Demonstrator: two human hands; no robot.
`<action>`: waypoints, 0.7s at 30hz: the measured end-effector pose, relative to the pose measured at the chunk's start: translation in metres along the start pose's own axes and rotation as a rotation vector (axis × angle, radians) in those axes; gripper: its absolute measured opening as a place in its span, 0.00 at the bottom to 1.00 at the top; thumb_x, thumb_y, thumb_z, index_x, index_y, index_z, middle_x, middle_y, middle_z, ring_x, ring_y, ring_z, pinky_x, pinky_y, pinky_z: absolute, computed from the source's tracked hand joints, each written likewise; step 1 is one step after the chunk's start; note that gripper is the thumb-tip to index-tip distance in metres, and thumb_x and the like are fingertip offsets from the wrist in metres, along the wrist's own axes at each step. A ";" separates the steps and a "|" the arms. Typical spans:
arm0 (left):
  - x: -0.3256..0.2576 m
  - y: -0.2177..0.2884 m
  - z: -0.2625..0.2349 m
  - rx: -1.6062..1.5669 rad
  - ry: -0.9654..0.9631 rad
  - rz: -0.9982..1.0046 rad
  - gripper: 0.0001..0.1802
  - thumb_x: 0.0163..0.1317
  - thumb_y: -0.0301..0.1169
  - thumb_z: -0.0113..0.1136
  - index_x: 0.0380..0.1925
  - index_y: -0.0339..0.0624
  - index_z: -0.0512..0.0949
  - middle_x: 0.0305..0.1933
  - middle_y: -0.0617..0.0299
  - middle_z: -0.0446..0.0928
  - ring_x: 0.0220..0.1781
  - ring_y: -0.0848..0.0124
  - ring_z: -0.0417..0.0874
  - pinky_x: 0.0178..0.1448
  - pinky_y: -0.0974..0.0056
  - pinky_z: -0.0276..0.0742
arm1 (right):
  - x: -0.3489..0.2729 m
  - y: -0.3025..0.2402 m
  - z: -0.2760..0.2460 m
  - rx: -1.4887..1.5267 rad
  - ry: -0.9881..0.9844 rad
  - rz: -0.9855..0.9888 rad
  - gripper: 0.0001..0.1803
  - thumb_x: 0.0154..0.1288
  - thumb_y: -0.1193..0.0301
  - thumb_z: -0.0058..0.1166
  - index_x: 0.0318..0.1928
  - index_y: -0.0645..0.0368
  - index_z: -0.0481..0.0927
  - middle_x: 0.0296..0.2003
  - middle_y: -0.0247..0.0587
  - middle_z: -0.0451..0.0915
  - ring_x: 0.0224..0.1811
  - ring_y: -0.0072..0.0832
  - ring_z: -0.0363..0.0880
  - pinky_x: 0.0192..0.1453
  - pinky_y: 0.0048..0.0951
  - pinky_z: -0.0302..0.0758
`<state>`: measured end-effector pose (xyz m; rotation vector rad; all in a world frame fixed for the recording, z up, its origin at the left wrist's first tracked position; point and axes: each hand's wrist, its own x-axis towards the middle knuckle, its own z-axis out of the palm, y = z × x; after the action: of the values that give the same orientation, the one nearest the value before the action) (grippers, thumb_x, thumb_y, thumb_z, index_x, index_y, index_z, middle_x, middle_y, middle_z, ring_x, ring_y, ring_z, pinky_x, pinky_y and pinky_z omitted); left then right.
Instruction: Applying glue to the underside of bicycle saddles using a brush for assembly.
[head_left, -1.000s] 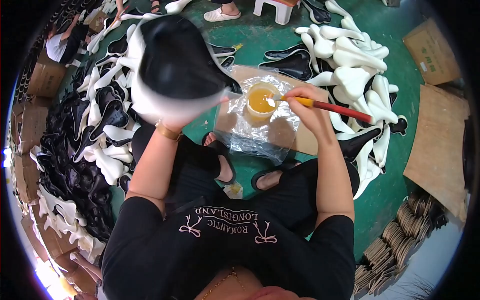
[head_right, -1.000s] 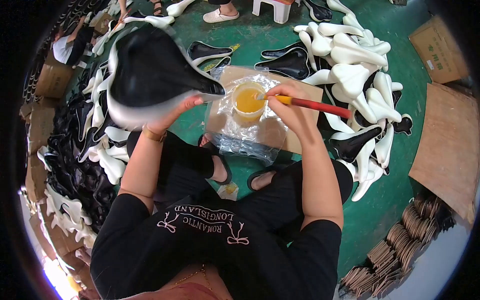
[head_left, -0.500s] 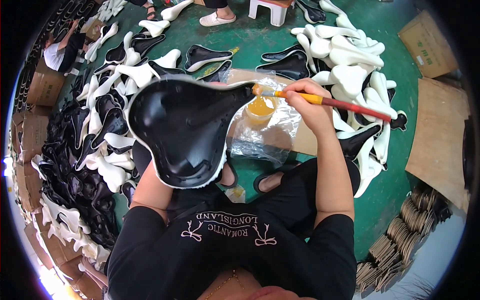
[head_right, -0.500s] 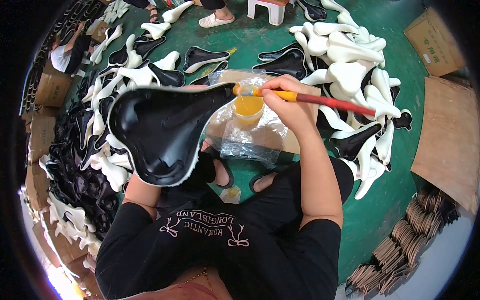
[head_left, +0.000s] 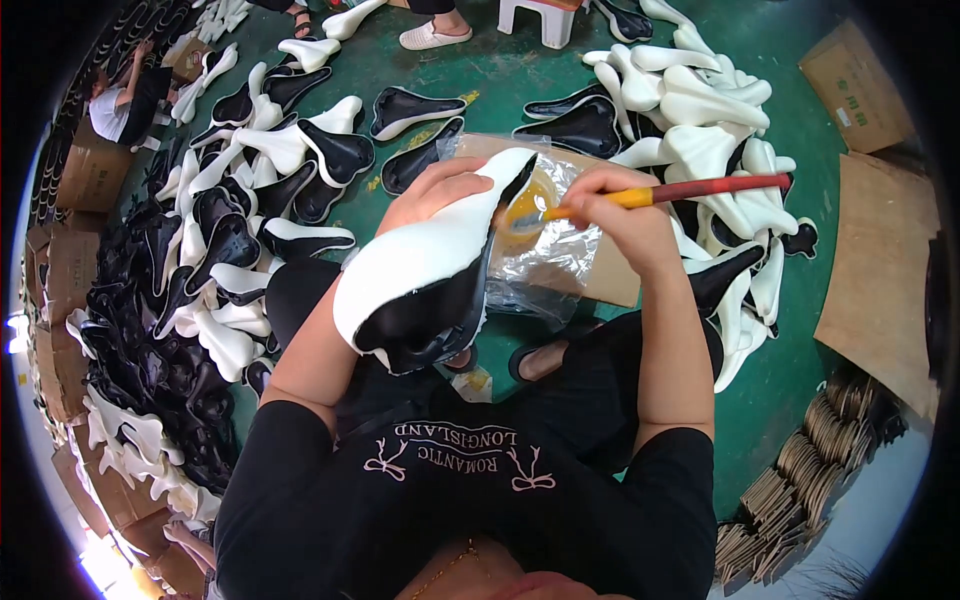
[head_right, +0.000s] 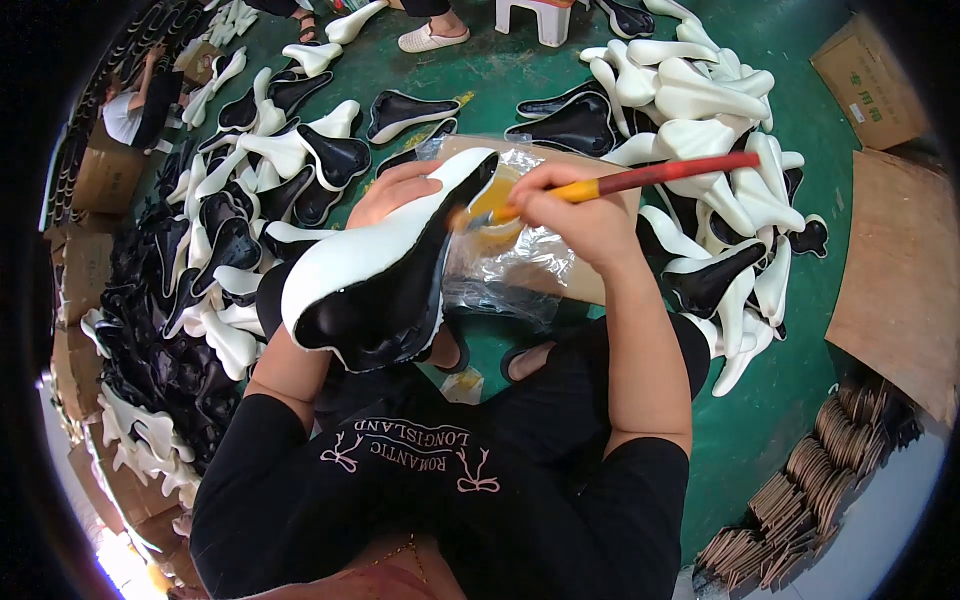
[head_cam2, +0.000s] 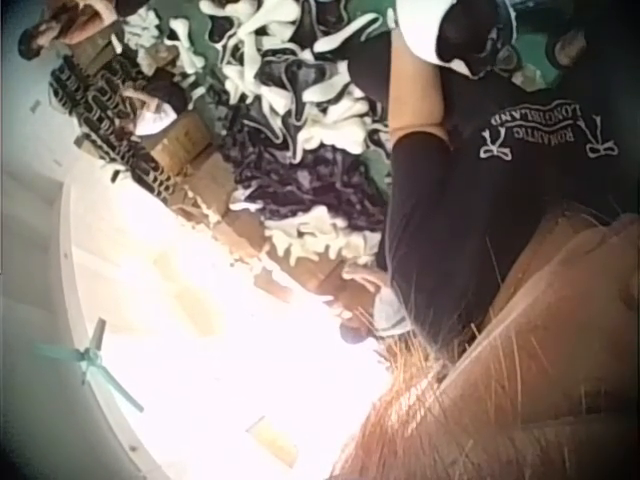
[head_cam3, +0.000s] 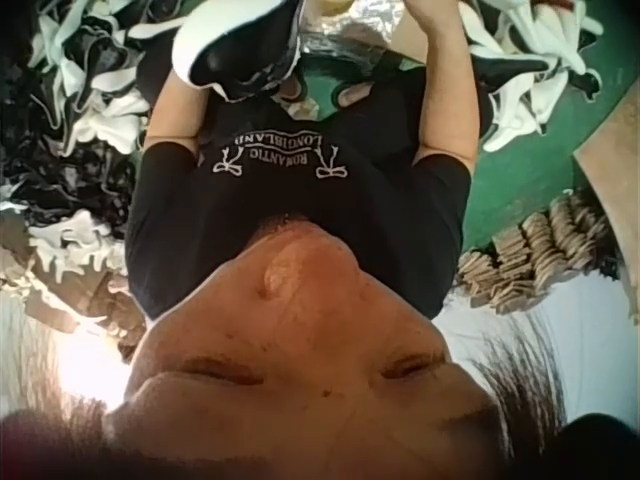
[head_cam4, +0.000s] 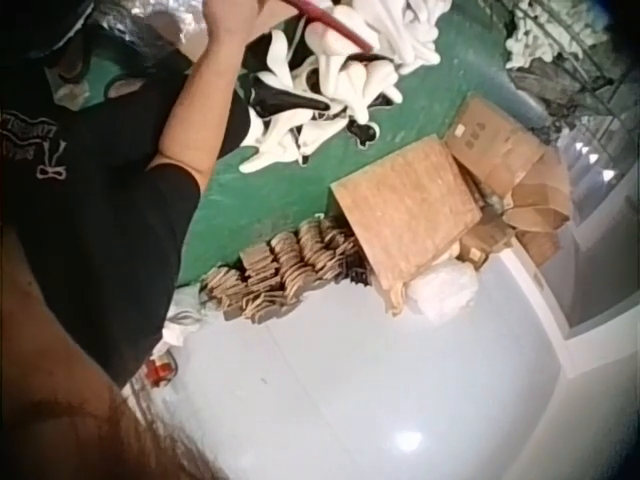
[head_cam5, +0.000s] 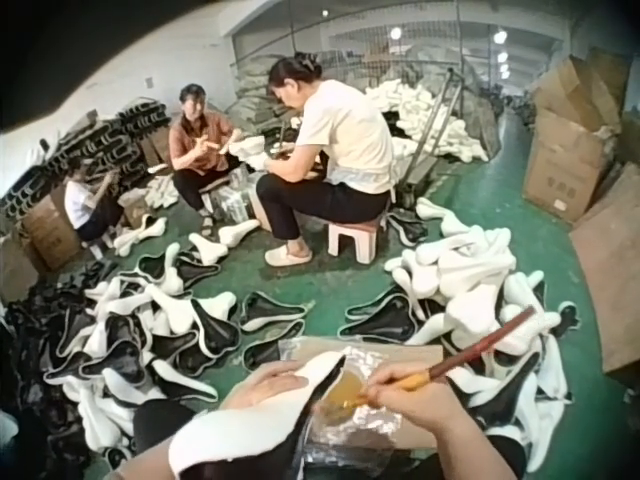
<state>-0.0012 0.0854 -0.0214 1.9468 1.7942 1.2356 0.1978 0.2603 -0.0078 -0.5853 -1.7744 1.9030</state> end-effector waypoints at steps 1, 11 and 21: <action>0.001 -0.005 0.001 0.007 0.012 0.043 0.26 0.52 0.26 0.61 0.54 0.47 0.72 0.57 0.52 0.70 0.57 0.54 0.75 0.59 0.61 0.73 | -0.002 -0.003 0.002 0.004 -0.159 0.026 0.05 0.58 0.77 0.55 0.32 0.67 0.80 0.29 0.37 0.80 0.27 0.20 0.76 0.33 0.21 0.74; -0.017 -0.076 0.019 -0.644 -0.017 -0.368 0.25 0.67 0.31 0.51 0.64 0.40 0.65 0.64 0.54 0.68 0.65 0.65 0.69 0.70 0.62 0.63 | 0.023 0.072 -0.002 -0.665 -0.010 -0.299 0.04 0.54 0.74 0.59 0.30 0.61 0.82 0.27 0.40 0.80 0.31 0.28 0.79 0.38 0.28 0.74; -0.011 -0.088 0.025 -1.170 0.072 -0.453 0.25 0.68 0.31 0.50 0.65 0.40 0.64 0.65 0.55 0.67 0.65 0.66 0.69 0.69 0.60 0.64 | 0.002 0.007 -0.014 0.205 -0.086 -0.075 0.03 0.57 0.79 0.55 0.31 0.65 0.81 0.29 0.35 0.78 0.28 0.20 0.77 0.33 0.21 0.74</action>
<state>-0.0456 0.1049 -0.1001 0.7965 0.9782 1.6137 0.2042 0.2724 -0.0156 -0.3645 -1.6016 2.0526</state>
